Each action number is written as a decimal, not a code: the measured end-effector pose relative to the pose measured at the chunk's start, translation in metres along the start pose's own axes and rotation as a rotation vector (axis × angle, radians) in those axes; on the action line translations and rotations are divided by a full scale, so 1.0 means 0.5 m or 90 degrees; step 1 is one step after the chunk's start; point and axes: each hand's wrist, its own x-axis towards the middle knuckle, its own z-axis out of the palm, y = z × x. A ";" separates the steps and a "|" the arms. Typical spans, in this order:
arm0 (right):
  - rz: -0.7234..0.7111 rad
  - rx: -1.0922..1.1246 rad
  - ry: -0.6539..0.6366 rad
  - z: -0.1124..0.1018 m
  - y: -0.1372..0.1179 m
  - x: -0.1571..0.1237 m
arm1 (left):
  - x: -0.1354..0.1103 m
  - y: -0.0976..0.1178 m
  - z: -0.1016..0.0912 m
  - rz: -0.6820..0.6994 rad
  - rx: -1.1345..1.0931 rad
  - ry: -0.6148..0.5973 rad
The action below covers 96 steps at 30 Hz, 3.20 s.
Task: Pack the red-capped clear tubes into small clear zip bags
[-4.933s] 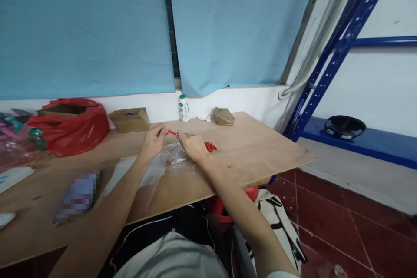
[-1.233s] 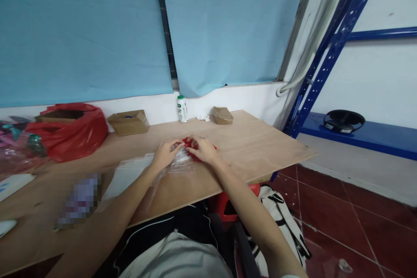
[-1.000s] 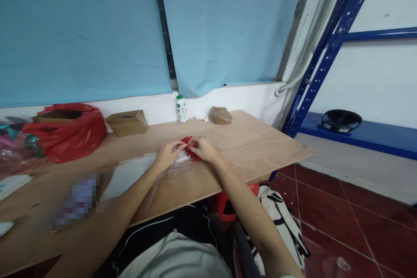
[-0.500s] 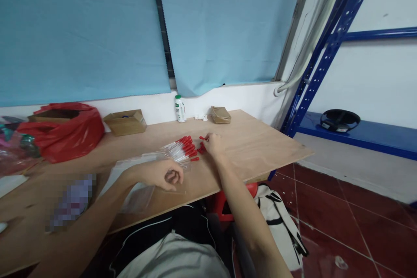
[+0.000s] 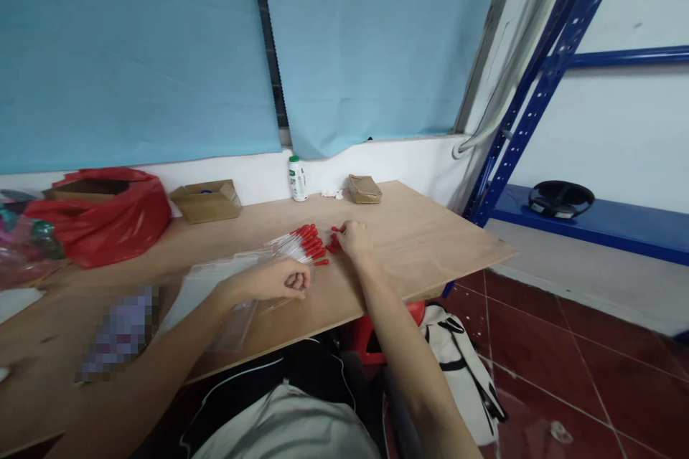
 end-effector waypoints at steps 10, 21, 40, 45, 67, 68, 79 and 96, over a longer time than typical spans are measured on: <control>-0.038 -0.003 0.032 -0.006 -0.016 -0.009 | 0.108 -0.016 0.049 0.033 0.266 0.243; -0.202 0.140 0.048 -0.011 -0.037 -0.012 | 0.115 -0.014 0.023 0.080 0.185 0.319; -0.358 -0.189 -0.085 -0.019 -0.121 -0.080 | 0.057 -0.085 -0.039 -0.035 0.168 0.428; -0.416 -0.259 -0.079 -0.009 -0.130 -0.080 | 0.050 -0.091 -0.042 -0.021 0.189 0.384; -0.396 -0.302 -0.108 0.000 -0.141 -0.095 | 0.028 -0.124 -0.090 -0.037 0.044 0.319; -0.395 -0.304 -0.105 0.000 -0.142 -0.096 | 0.027 -0.123 -0.091 -0.032 0.048 0.319; -0.396 -0.308 -0.090 -0.003 -0.145 -0.102 | 0.018 -0.113 -0.103 -0.022 0.057 0.320; -0.391 -0.296 -0.087 0.003 -0.141 -0.100 | 0.013 -0.103 -0.109 -0.036 0.055 0.311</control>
